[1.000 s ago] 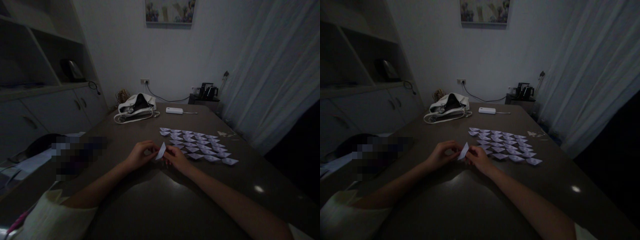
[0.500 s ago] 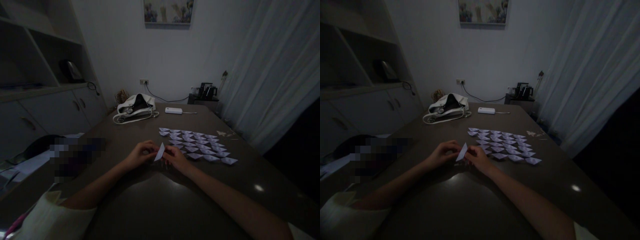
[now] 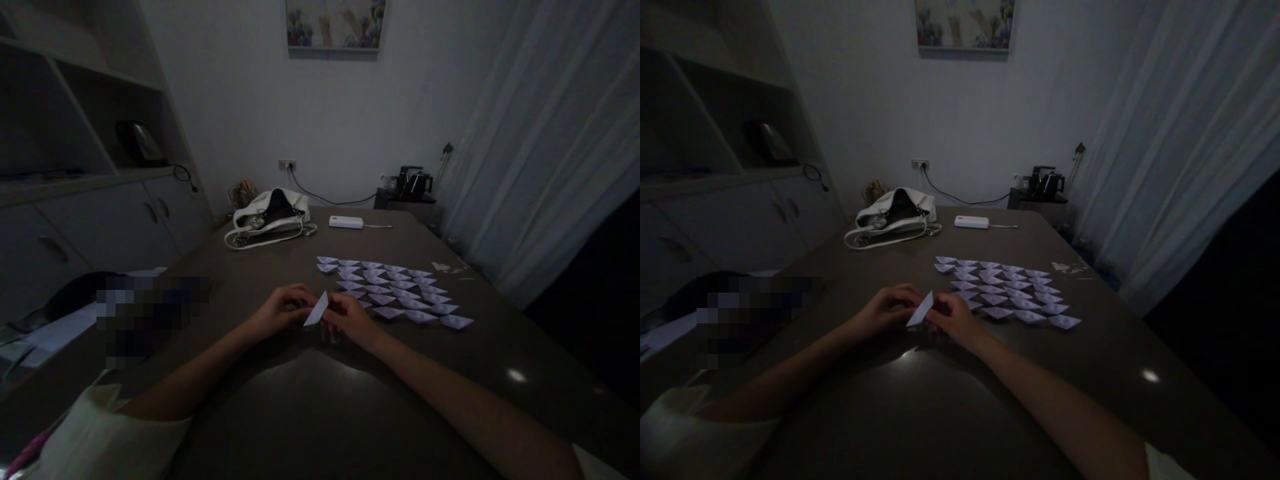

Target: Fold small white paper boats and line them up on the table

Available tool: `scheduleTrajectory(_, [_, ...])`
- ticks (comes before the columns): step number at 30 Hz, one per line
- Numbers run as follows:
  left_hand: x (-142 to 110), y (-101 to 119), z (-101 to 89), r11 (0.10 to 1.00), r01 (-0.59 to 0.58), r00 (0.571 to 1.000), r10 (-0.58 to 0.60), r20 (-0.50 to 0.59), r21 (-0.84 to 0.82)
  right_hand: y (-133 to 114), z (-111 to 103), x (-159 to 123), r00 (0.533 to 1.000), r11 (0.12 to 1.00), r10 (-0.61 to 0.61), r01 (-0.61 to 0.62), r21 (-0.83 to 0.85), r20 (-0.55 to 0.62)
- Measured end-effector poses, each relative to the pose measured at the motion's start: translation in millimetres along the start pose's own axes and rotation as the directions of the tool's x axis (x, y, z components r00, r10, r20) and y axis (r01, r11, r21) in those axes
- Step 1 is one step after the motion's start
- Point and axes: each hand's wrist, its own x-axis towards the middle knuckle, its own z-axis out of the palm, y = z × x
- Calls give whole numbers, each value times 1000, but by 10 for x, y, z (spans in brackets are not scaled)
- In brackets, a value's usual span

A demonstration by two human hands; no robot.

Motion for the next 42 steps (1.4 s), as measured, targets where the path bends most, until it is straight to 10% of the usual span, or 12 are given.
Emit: scheduleTrajectory(42, [-11,1,38,983,-53,993,70,-90,176,-13,17,15,995,1000,2,-1,19,-100])
